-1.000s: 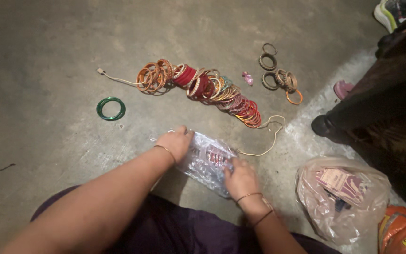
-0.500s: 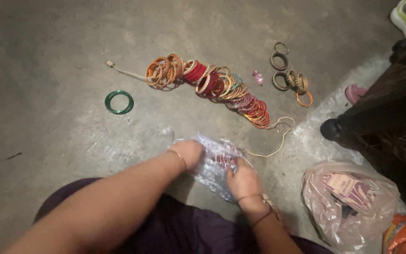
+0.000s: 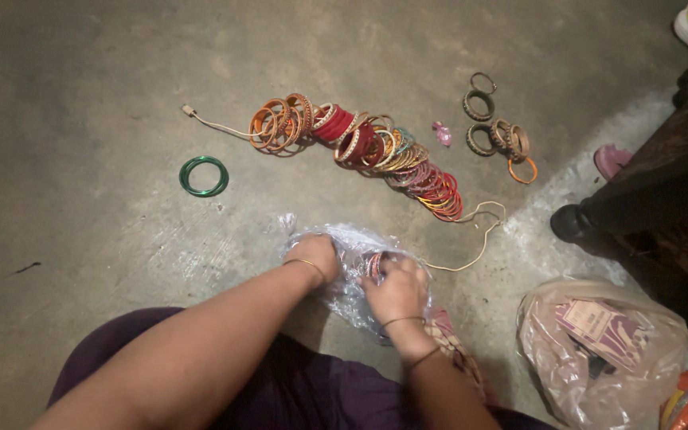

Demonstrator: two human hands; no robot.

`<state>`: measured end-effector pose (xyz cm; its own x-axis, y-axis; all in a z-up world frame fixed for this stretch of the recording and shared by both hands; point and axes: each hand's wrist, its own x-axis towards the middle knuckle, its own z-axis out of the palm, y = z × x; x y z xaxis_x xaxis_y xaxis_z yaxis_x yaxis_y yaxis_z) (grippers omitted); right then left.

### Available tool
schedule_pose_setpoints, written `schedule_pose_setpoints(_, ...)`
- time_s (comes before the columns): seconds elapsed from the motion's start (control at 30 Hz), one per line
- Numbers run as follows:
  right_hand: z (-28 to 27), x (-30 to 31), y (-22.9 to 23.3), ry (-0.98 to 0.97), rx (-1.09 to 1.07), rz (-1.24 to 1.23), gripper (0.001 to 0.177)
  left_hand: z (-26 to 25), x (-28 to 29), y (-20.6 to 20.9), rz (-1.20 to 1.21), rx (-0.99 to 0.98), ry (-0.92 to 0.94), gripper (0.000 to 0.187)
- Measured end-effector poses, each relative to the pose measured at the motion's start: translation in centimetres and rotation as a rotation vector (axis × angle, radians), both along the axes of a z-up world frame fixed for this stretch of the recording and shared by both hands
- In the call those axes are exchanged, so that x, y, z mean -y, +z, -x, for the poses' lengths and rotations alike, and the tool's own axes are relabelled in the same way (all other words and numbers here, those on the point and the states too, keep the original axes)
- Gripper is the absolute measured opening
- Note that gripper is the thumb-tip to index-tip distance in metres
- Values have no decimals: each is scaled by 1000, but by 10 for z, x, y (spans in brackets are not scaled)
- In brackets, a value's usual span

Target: The person sits on the floor and handles multiple bangles, wiping them with a cloth and arranging them into small stacks. They also open a plastic bag and place some bangles inside, then continue to wipe and stack additional bangles.

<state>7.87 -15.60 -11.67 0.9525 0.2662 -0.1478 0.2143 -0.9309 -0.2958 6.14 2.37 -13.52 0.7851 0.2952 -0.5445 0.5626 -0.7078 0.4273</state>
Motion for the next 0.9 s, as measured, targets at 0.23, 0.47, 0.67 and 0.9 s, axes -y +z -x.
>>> schedule_pose_setpoints(0.23,-1,-34,13,-95,-172,155,58,-16,1,-52,130,1,130,44)
schedule_pose_setpoints(0.47,-7,-34,-26,-166,-192,10,53,-27,7,-90,299,40,47,34)
schedule_pose_setpoints(0.67,-15,-3,-51,-189,-376,-524,38,-22,28,-82,728,129,264,27)
schedule_pose_setpoints(0.9,-10,37,1,-496,-928,-1250,32,-9,37,-8,324,392,-182,25)
